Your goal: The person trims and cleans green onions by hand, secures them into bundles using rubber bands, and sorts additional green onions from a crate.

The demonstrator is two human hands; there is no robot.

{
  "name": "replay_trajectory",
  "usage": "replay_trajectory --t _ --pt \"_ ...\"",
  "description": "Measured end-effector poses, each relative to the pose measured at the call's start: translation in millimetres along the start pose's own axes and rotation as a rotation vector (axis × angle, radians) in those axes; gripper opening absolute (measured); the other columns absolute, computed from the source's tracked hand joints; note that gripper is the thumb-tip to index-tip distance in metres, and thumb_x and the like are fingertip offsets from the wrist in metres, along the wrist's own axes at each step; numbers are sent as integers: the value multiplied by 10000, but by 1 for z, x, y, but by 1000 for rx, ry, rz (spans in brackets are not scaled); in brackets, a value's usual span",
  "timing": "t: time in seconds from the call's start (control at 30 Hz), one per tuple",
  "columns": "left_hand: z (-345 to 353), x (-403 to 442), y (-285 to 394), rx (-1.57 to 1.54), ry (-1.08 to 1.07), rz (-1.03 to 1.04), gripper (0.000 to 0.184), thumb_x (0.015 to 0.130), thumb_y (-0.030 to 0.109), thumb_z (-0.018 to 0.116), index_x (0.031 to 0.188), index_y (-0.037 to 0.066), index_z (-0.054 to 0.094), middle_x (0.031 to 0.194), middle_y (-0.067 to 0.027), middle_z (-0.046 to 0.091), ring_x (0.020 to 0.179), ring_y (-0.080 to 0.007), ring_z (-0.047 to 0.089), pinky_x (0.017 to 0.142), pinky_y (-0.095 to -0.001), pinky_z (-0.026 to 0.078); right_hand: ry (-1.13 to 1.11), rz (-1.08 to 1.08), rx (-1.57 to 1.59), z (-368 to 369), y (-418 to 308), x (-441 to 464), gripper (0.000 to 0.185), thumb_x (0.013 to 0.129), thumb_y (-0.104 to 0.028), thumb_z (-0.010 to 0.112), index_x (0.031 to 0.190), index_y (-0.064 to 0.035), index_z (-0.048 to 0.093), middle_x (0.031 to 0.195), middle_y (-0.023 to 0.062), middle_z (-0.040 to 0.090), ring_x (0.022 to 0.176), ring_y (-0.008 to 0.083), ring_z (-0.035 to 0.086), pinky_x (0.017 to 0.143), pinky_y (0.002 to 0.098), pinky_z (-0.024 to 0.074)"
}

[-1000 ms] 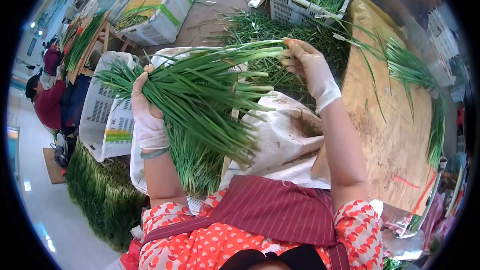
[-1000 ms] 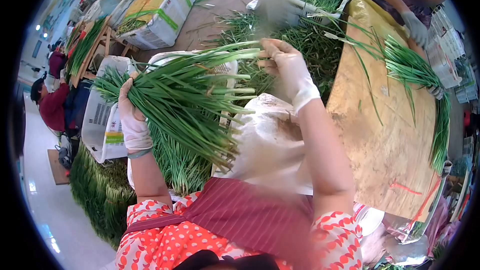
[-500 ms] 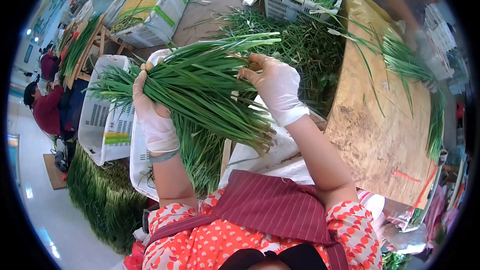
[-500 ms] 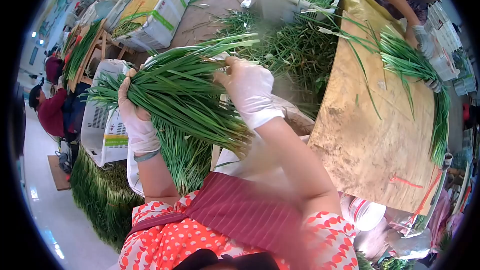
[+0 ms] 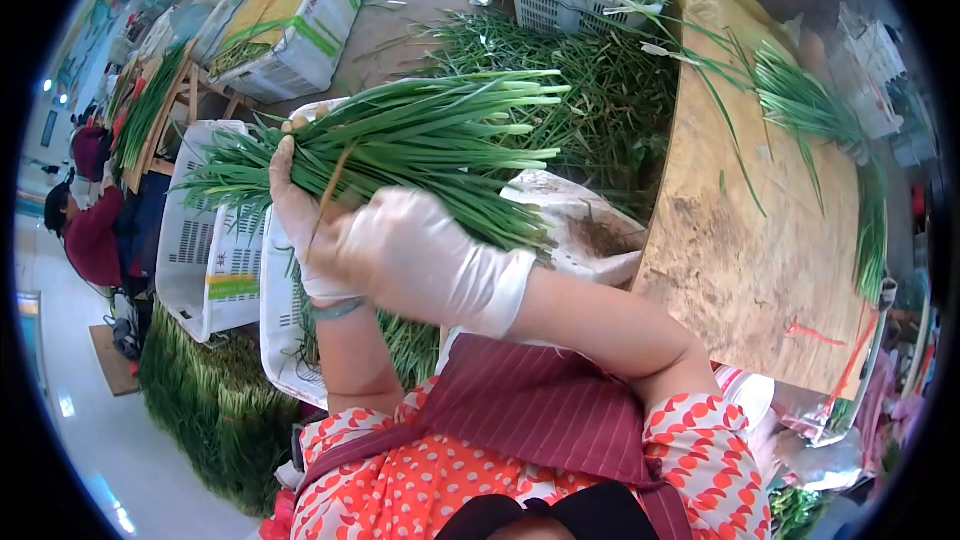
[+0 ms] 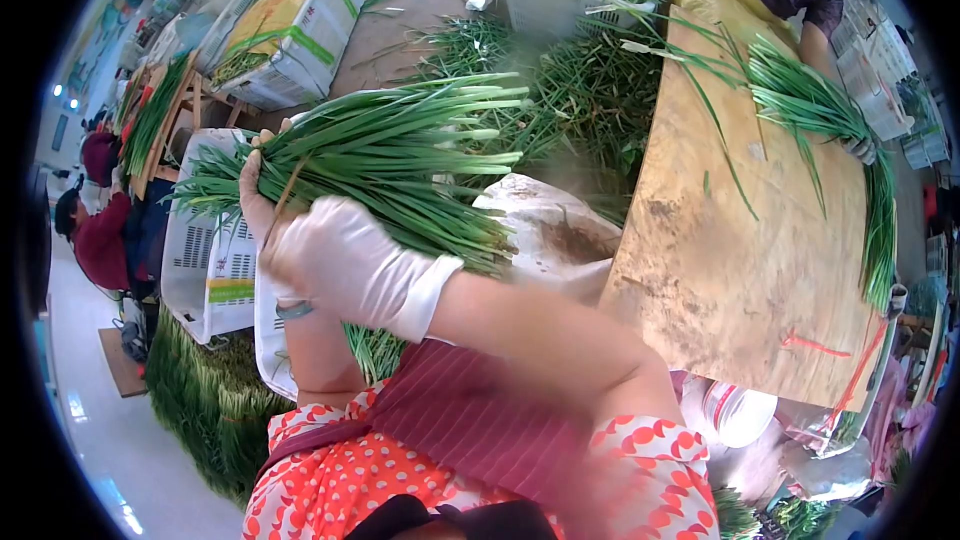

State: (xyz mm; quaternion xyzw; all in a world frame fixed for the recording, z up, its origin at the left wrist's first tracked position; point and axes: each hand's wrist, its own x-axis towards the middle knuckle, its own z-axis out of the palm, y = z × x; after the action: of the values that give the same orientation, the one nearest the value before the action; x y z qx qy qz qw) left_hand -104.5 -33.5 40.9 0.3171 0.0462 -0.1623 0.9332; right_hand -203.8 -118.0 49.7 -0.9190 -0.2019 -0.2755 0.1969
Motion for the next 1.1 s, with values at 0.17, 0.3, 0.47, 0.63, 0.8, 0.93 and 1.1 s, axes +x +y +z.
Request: replay_trajectory --t 0.17,0.3,0.47,0.63,0.8,0.93,1.1 --pt "-53 47 13 -258 -218 34 258 834 124 447 1036 7 558 1108 -142 576 1048 -276 535 928 -440 427 -131 -146 681 -28 -14 -18 105 735 -177 568 818 -181 633 622 22 542 588 244 568 561 331 440" --pt "-62 50 27 -184 -125 87 282 835 119 448 1067 -6 550 1177 -177 540 1104 -289 505 965 -454 400 -74 307 1138 -65 44 -60 217 748 -108 631 959 -74 669 853 67 659 744 172 622 655 283 489" --pt "-103 64 45 -313 -389 35 329 824 104 480 1128 -4 545 1224 -203 510 1156 -306 475 992 -479 375 328 961 713 -45 110 -100 213 787 -148 645 970 -41 663 923 102 663 830 173 621 741 286 488" --pt "-90 60 48 -441 -419 -66 321 819 110 489 1110 -7 554 1212 -196 521 1161 -306 472 1008 -477 356 117 449 212 -11 99 -76 270 767 -63 666 1034 -26 638 946 88 659 845 180 620 798 266 475" --pt "-80 47 57 -322 -414 -38 301 828 138 476 1085 21 583 1178 -154 557 1129 -289 498 1002 -473 350 91 761 1032 -10 98 -71 232 788 -50 639 1013 7 628 902 98 667 811 182 638 757 297 509" --pt "-102 52 73 -305 -348 64 304 830 157 493 1096 46 591 1137 -109 592 1049 -264 549 952 -441 397 510 621 930 -60 123 -82 90 837 -99 586 822 -54 662 902 96 669 789 168 606 783 303 484" --pt "-95 43 78 -313 -294 96 324 834 141 485 1121 16 567 1155 -131 580 1063 -269 543 956 -443 396 212 826 -301 -60 180 -118 324 787 -229 656 1068 -75 609 1065 108 626 944 224 599 855 311 456"
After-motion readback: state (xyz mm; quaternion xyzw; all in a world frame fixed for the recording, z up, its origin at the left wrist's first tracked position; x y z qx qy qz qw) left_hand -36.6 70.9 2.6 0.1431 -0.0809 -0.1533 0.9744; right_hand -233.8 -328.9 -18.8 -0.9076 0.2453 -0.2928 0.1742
